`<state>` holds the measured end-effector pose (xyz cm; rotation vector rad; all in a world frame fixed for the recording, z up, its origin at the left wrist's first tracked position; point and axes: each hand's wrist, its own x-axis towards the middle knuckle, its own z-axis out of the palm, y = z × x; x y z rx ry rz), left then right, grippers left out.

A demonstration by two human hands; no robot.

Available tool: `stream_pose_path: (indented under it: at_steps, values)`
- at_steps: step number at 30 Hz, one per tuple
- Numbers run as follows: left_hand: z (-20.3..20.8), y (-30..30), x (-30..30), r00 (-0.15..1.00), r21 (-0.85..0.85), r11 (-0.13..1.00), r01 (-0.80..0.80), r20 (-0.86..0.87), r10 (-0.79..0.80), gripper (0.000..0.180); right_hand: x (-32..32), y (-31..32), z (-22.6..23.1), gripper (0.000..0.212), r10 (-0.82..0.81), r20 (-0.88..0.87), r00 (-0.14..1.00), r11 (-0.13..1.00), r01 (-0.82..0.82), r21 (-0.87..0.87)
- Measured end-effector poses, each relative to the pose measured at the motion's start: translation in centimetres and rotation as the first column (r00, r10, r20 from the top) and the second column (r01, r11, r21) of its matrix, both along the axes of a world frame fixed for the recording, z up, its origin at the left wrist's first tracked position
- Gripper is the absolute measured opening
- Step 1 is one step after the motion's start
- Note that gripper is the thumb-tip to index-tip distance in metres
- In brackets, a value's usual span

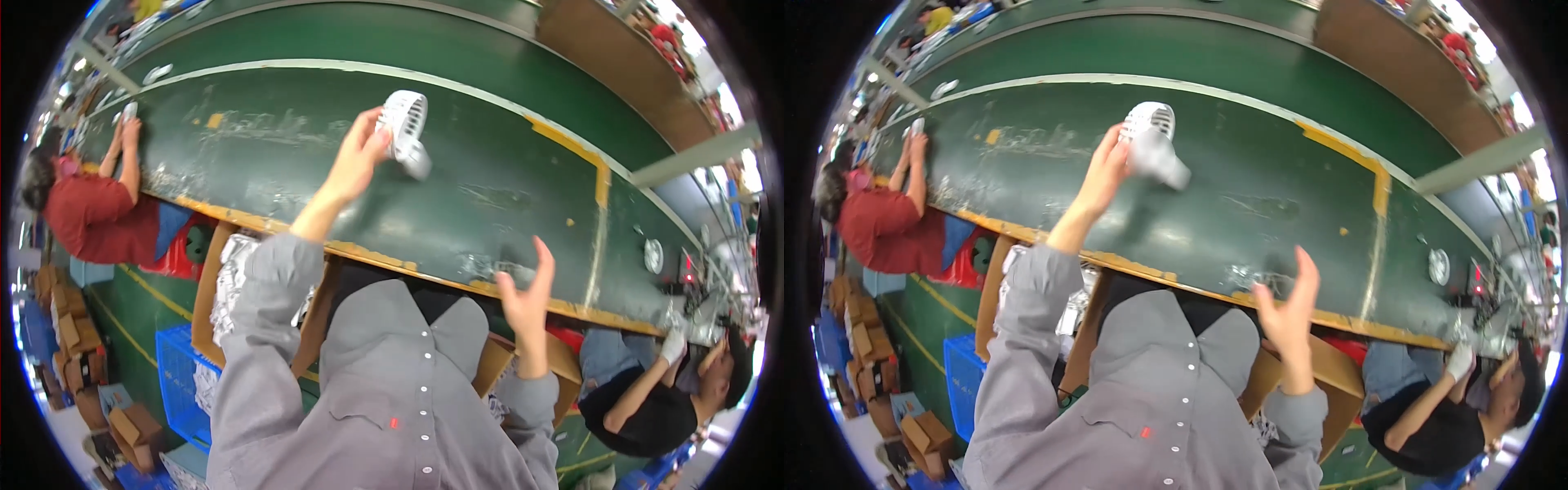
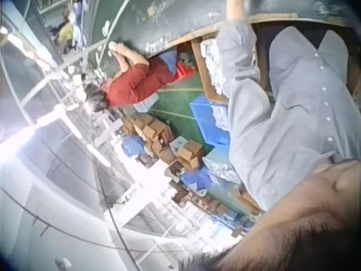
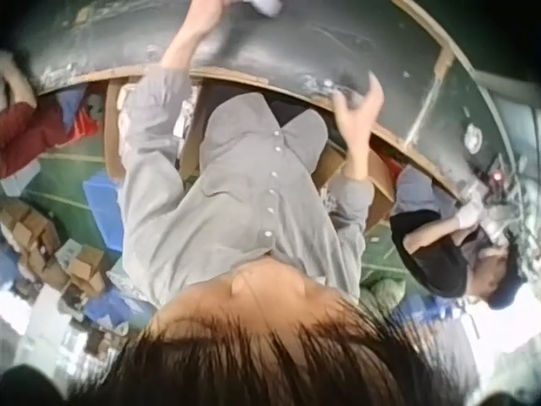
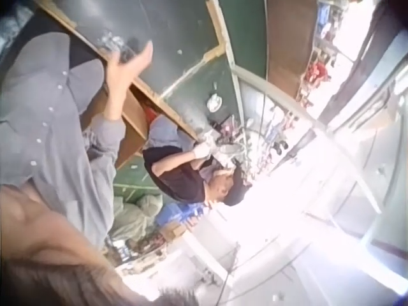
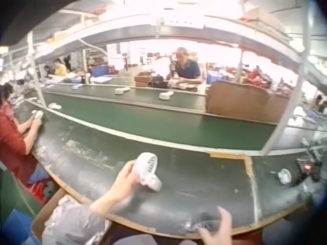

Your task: The person assembles handheld fans by hand, connecting the fan heads, circuit boards, and batteries into the handle casings and placing the assembled fans onto the conveyor belt.

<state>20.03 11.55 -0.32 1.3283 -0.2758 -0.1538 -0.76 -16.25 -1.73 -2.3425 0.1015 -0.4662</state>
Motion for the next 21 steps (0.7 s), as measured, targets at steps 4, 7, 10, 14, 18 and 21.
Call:
stream_pose_path:
  at_steps: [4,7,10,14,18,21]
  values:
    - [1.2,-7.1,-8.7,0.937,-0.433,0.859,0.272,-0.084,-0.339,0.068,2.4,3.2,4.3,0.088,0.034,0.168,0.985,0.998,-0.023,-0.067]
    - [2.1,-8.9,-12.1,0.916,-0.508,0.79,0.344,-0.002,-0.401,0.078,2.2,2.0,3.8,0.056,0.147,-0.077,0.986,0.988,-0.143,0.057]
    - [2.5,-8.6,-14.6,0.948,-0.499,0.83,0.25,-0.046,-0.313,0.082,0.4,2.5,1.9,0.031,0.293,-0.067,0.954,0.728,-0.177,0.662]
    - [2.6,-7.2,-15.3,0.978,-0.497,0.867,0.014,-0.175,-0.116,0.075,-1.9,2.9,0.8,0.036,0.325,-0.029,0.945,0.247,-0.055,0.968]
    - [0.9,-6.6,-16.4,0.948,-0.395,0.885,-0.247,-0.289,0.136,0.06,-2.4,2.9,0.3,0.026,0.208,0.123,0.97,-0.143,-0.094,0.985]
    - [-2.2,-7.2,-18.5,0.916,-0.287,0.898,-0.334,-0.322,0.238,0.055,-2.5,2.6,1.4,0.018,0.237,0.224,0.945,-0.206,-0.177,0.963]
